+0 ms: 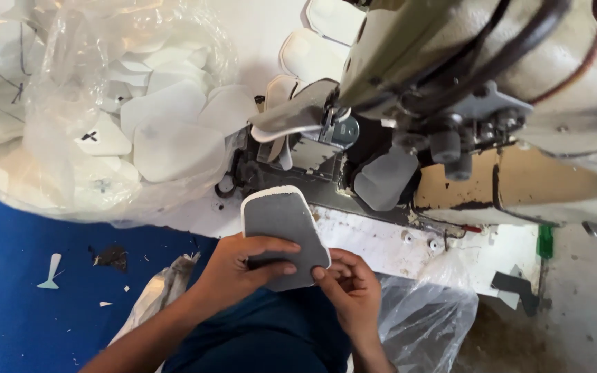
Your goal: The person uses a sewing machine to stitch a grey fabric piece onto a white shoe part. They repeatedly pick up a white part from a plastic bag, align it with a grey piece, and feed the assembly through the machine. The finished items are placed on the table to the right of the machine.
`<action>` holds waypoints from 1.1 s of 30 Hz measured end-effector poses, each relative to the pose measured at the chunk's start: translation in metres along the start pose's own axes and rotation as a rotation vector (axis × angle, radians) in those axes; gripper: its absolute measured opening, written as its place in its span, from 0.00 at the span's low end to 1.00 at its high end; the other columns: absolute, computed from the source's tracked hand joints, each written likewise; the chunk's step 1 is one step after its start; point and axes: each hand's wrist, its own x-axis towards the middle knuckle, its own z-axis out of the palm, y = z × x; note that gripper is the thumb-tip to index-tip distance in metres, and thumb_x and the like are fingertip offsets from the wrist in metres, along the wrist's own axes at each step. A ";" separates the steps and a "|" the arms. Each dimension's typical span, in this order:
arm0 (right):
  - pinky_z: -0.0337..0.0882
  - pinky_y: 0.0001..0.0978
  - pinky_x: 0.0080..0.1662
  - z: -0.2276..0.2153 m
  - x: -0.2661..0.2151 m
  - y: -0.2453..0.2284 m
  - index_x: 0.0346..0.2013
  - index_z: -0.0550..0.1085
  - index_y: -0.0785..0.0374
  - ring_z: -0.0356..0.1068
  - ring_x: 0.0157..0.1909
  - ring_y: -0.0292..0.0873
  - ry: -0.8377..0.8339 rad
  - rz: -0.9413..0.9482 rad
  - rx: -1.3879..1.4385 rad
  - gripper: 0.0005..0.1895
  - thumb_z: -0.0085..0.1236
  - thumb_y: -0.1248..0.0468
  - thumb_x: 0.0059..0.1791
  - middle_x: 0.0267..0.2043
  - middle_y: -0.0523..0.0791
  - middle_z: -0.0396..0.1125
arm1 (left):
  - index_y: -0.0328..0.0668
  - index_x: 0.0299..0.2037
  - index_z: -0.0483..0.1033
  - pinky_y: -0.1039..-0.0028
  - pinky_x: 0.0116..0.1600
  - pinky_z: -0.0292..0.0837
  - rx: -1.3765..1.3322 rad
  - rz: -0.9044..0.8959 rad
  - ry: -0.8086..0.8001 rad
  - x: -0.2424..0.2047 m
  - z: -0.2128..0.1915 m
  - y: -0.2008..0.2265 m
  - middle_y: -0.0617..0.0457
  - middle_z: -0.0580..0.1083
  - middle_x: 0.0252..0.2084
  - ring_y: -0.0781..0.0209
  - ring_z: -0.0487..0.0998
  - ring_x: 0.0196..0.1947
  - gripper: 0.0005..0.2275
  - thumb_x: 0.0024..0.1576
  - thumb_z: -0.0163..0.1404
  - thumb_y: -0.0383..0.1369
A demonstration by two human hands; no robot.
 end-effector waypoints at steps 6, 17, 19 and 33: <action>0.70 0.23 0.42 -0.019 0.077 -0.013 0.54 0.74 0.70 0.70 0.38 0.33 -0.087 -0.239 -0.170 0.18 0.64 0.79 0.50 0.38 0.43 0.72 | 0.53 0.49 0.84 0.74 0.41 0.81 0.261 -0.011 0.245 0.055 0.004 0.013 0.51 0.84 0.40 0.62 0.87 0.35 0.15 0.51 0.66 0.32; 0.75 0.30 0.50 0.005 0.149 -0.062 0.53 0.74 0.72 0.73 0.47 0.40 -0.105 -0.229 -0.212 0.16 0.61 0.77 0.50 0.47 0.49 0.73 | 0.48 0.55 0.80 0.73 0.50 0.77 0.227 -0.098 0.118 0.138 -0.055 0.053 0.48 0.82 0.46 0.61 0.83 0.43 0.21 0.50 0.65 0.30; 0.73 0.31 0.57 -0.029 0.144 -0.070 0.55 0.72 0.72 0.73 0.54 0.42 -0.094 -0.444 -0.459 0.18 0.60 0.78 0.50 0.52 0.51 0.72 | 0.46 0.55 0.80 0.74 0.50 0.77 0.163 -0.106 0.074 0.144 -0.065 0.049 0.49 0.82 0.47 0.63 0.82 0.45 0.21 0.50 0.64 0.29; 0.75 0.48 0.66 -0.243 0.126 -0.071 0.62 0.63 0.71 0.67 0.61 0.52 1.030 -1.246 -1.237 0.18 0.50 0.58 0.66 0.60 0.56 0.63 | 0.48 0.57 0.80 0.75 0.60 0.74 0.022 -0.123 -0.259 0.189 -0.103 0.040 0.54 0.82 0.52 0.68 0.81 0.51 0.25 0.46 0.67 0.29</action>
